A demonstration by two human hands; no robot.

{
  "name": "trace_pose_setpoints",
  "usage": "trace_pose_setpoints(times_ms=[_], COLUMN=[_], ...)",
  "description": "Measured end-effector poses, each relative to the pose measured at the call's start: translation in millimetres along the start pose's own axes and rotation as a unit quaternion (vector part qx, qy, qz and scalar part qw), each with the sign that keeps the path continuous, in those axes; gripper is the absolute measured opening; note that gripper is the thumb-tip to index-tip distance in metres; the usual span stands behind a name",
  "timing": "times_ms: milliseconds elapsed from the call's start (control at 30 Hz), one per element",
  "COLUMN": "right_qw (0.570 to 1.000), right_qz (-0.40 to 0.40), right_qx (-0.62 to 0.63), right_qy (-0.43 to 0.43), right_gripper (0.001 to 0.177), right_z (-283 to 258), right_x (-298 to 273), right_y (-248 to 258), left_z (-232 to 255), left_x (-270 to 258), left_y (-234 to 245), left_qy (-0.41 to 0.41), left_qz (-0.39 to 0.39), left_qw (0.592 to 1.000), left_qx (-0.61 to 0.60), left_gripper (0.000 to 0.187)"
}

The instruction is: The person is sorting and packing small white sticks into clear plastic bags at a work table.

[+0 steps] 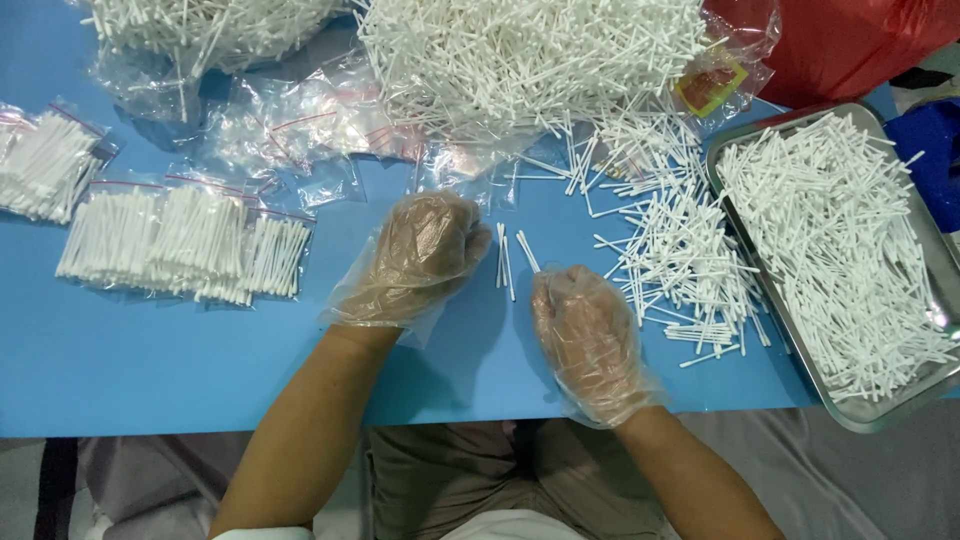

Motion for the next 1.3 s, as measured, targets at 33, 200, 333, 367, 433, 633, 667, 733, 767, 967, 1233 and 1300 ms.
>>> trace_pose_setpoints(times_ms=[33, 200, 333, 367, 433, 633, 667, 733, 767, 967, 1233, 1300], right_qw=[1.0, 0.999, 0.994, 0.991, 0.99, 0.983, 0.979, 0.974, 0.968, 0.975, 0.978, 0.976], right_qz=[0.002, 0.012, 0.025, 0.041, 0.037, 0.0, -0.014, -0.013, -0.012, 0.065, 0.177, 0.181], right_qx=[0.012, 0.049, 0.101, 0.111, 0.116, 0.15, 0.166, 0.189, 0.211, 0.177, 0.085, 0.101], right_qy=[0.004, -0.012, -0.038, -0.056, -0.066, -0.107, -0.117, -0.126, -0.133, -0.114, -0.071, -0.069], right_gripper=[0.029, 0.034, 0.03, 0.026, 0.026, 0.028, 0.029, 0.028, 0.028, 0.017, 0.001, 0.006], right_z=[-1.4, 7.8, 16.5, 19.0, 25.9, 24.0, 19.6, 21.0, 21.4, 51.8, 65.4, 62.9], right_x=[1.7, 3.5, 4.3, 4.1, 7.1, -5.8, -7.7, -7.9, -7.4, -12.0, -28.2, -26.3], right_y=[5.8, 11.0, 12.1, 15.3, 15.0, -13.1, -16.2, -15.6, -15.6, 17.2, 43.0, 44.6], left_z=[-1.5, -3.4, -7.1, -9.8, -15.8, -11.2, -8.2, -6.2, -4.3, -4.7, 6.6, 10.3], left_x=[-0.7, -4.9, -5.7, -6.2, -0.6, -3.5, -5.7, -7.6, -8.4, -6.5, -4.5, -1.6], left_y=[-3.1, -16.9, -25.7, -27.1, -37.1, -53.0, -56.0, -59.3, -60.9, -34.2, -41.8, -35.8], left_qy=[0.016, 0.065, 0.107, 0.122, 0.079, -0.003, -0.022, -0.04, -0.058, 0.116, -0.033, -0.026], left_qz=[-0.01, -0.04, -0.07, -0.079, -0.077, -0.097, -0.107, -0.116, -0.124, -0.225, -0.176, -0.172], left_qw=[1.0, 0.996, 0.99, 0.987, 0.99, 0.989, 0.987, 0.985, 0.981, 0.966, 0.983, 0.985], left_qx=[0.01, 0.036, 0.065, 0.075, 0.084, 0.107, 0.115, 0.125, 0.135, 0.053, 0.033, 0.001], left_gripper=[0.018, 0.021, 0.024, 0.025, 0.027, 0.029, 0.031, 0.034, 0.037, 0.042, 0.072, 0.069])
Point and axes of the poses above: each hand's wrist, its own x-axis towards the middle knuckle, its own y-axis out of the back of the hand, z = x × y, the point moved 10 cm from there along x, towards the middle knuckle, and after that the axes turned 8 degrees about -x, right-handed, at the moved point
